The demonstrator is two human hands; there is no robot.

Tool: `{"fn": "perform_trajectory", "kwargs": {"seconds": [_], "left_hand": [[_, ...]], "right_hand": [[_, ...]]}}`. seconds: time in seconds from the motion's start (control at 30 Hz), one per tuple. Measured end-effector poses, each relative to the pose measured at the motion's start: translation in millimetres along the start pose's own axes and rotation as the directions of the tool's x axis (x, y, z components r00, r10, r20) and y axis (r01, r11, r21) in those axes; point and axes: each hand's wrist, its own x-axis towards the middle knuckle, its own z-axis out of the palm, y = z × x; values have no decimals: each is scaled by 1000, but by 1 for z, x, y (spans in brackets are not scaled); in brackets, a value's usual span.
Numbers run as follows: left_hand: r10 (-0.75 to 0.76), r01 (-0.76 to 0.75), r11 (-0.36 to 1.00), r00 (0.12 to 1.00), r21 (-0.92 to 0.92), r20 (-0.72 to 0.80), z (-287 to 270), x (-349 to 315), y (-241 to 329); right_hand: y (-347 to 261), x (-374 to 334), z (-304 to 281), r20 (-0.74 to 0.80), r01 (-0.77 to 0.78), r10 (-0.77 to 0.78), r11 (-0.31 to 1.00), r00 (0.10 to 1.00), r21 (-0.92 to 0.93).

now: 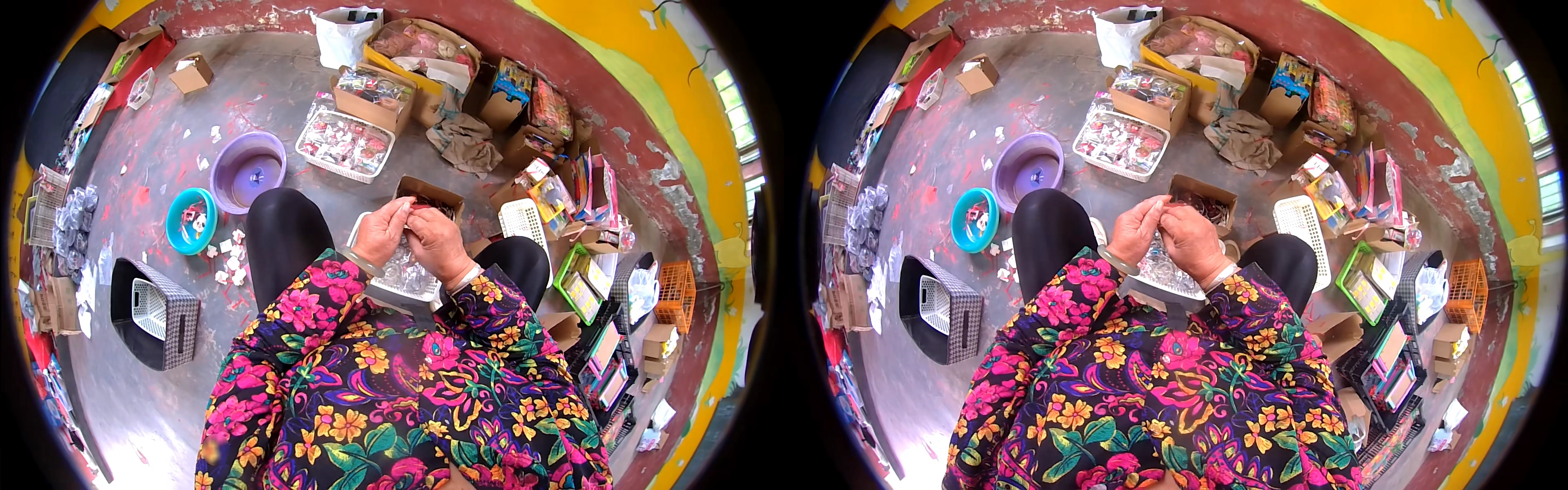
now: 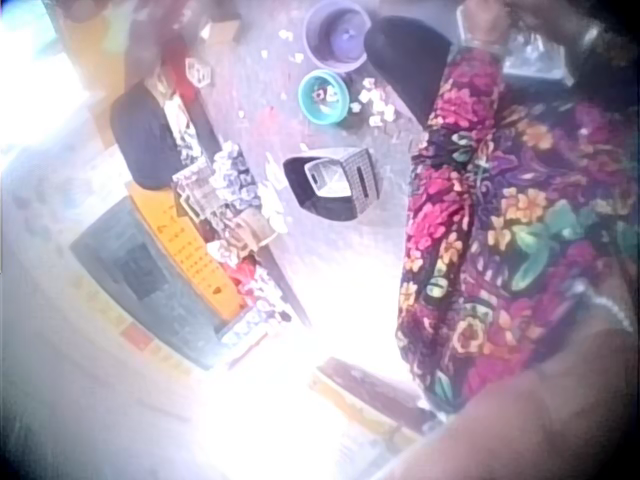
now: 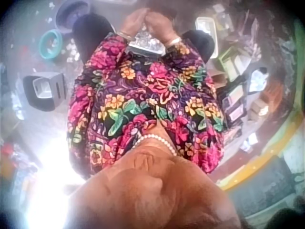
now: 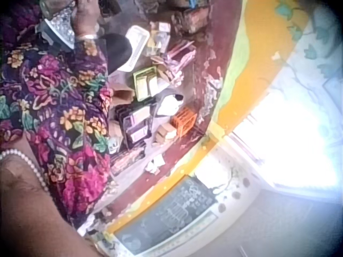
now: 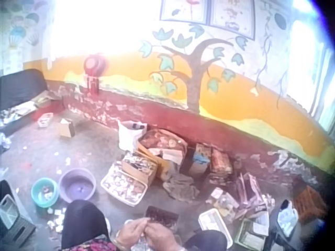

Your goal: The person sits on the floor surrounded by boxes and baskets, picking up small hair accessories from a white tray. They place each item into a small clear plastic bag, seal the bag, and set it aside. The process is repeated for multiple items.

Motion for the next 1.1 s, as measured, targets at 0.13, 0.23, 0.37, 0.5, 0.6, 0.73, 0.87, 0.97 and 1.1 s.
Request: {"fn": "perform_trajectory", "kwargs": {"seconds": [0.13,0.23,0.37,0.5,0.6,0.73,0.87,0.97,1.1], "left_hand": [[71,-80,989,994,123,77,-1,-2,8],[-19,22,999,995,-31,98,-1,0,7],[-58,44,992,991,120,119,-11,4,-7],[-198,24,823,949,567,247,-16,8,21],[-262,88,812,938,577,226,-17,7,30],[-255,190,951,928,245,271,-18,3,-7],[-386,354,923,828,154,407,-15,4,-1],[-345,324,937,813,127,469,-18,5,-14],[-340,242,939,776,246,531,-20,7,-36]], "right_hand": [[3,3,-2,-60,7,-16,990,998,-140],[-5,7,-13,-78,-104,89,974,993,-203],[6,-2,-6,-124,-209,205,978,971,-19],[10,-3,-7,8,-252,252,964,968,82],[6,-2,-12,158,-328,301,926,940,186],[18,-4,-7,243,-407,337,840,910,358],[21,-4,-16,442,-609,430,653,787,450],[20,-6,-17,529,-676,425,529,735,514],[26,-13,-11,529,-639,371,550,763,537]]}}
